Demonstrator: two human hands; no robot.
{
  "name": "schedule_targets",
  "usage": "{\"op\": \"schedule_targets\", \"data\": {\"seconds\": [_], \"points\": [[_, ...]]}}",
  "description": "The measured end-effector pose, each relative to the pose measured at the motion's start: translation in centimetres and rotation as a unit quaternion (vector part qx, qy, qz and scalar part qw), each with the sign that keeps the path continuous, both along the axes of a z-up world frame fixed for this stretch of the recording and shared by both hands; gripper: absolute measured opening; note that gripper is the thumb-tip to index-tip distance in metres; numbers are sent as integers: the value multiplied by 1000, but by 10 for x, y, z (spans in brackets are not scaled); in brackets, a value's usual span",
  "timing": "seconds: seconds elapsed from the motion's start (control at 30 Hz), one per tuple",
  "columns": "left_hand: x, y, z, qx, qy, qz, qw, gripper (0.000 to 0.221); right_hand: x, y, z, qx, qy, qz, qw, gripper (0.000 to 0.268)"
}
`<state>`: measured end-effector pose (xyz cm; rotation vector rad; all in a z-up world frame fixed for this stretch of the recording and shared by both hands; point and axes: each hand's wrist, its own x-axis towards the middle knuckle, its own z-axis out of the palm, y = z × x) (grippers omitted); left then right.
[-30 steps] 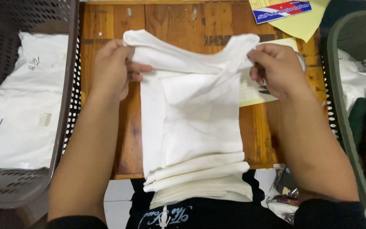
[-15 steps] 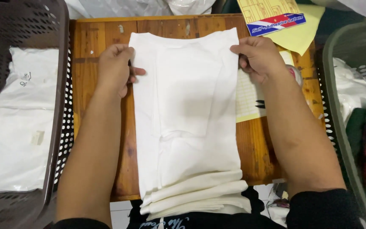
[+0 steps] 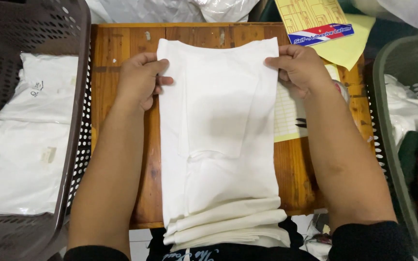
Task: A person folds a white t-shirt on a wooden table and uses a thread nipper to trim loose threads.
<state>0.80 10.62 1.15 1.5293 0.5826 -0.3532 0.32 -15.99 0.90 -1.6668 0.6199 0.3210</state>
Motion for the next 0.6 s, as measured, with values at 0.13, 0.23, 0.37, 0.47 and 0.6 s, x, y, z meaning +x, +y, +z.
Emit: {"op": "schedule_targets", "data": {"seconds": [0.13,0.23,0.37,0.47,0.6], "points": [[1,2,-7,-26,-22,4,999,8,-4,-4,2,-50,-8,13,999,8],[-7,3,1,-97,-36,29,994,14,-16,0,13,-40,-53,0,998,10],[-28,12,10,-140,-90,-3,986,17,-42,-8,13,13,-155,11,988,8],[-52,21,12,-168,-126,-25,977,9,-73,-14,12,42,-207,32,977,4],[-86,41,8,-176,-184,-79,964,21,-116,-23,11,90,-261,92,957,15]]}}
